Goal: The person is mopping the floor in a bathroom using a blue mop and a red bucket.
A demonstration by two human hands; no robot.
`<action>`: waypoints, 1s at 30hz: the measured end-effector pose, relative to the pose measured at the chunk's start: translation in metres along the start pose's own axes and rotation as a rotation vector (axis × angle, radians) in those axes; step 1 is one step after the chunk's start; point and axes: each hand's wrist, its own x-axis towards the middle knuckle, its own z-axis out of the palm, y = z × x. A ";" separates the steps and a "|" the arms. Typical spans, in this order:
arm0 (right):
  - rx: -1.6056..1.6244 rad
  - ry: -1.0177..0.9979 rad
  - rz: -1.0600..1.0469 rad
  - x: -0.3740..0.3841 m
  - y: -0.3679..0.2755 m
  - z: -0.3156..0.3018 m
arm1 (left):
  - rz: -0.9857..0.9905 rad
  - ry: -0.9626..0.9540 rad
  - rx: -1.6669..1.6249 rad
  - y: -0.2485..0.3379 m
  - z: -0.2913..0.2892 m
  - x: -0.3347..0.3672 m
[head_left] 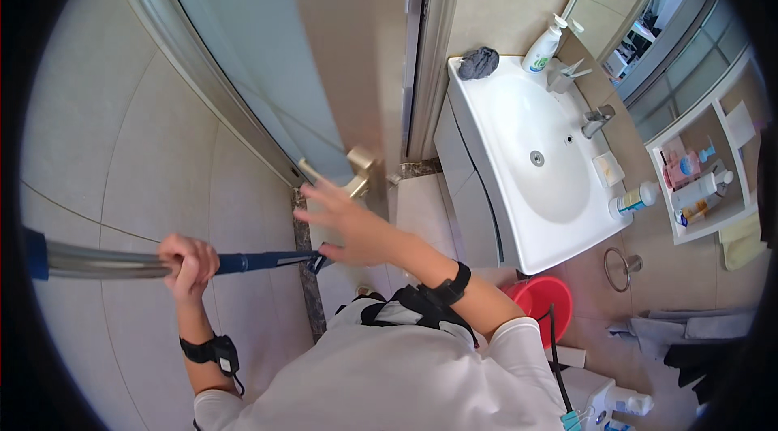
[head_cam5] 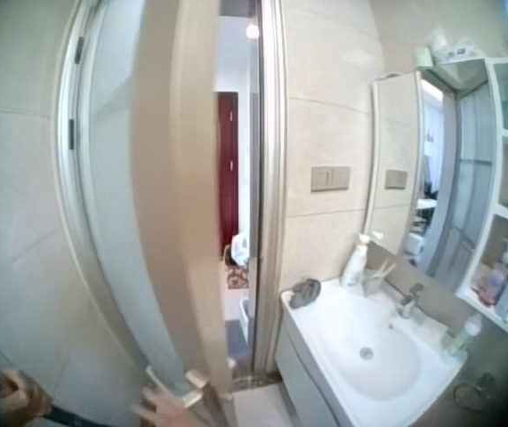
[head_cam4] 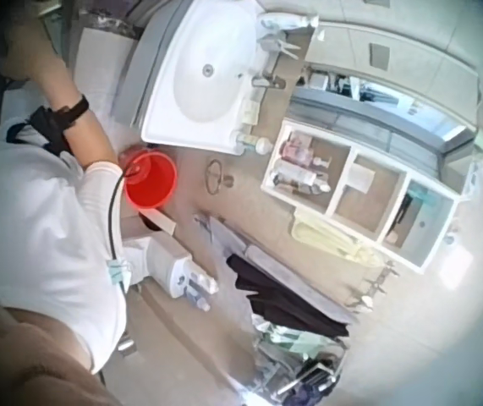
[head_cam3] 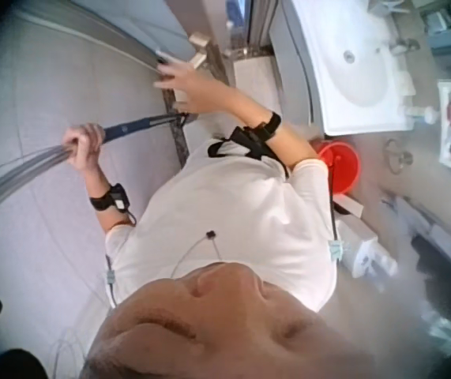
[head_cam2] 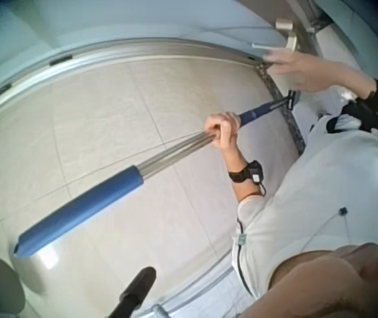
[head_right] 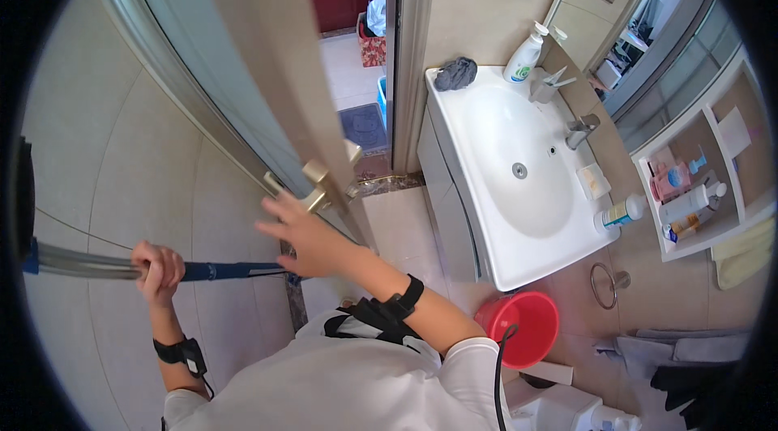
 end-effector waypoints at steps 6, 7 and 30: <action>0.588 -0.179 -0.047 -0.019 0.019 -0.025 | -0.021 -0.010 -0.071 0.021 0.024 0.013; 0.691 -0.116 0.065 -0.028 0.029 -0.022 | -0.021 0.004 -0.063 0.023 0.032 0.016; 0.565 -0.361 0.626 -0.171 0.127 -0.046 | -0.152 -0.065 -0.313 -0.026 0.163 0.097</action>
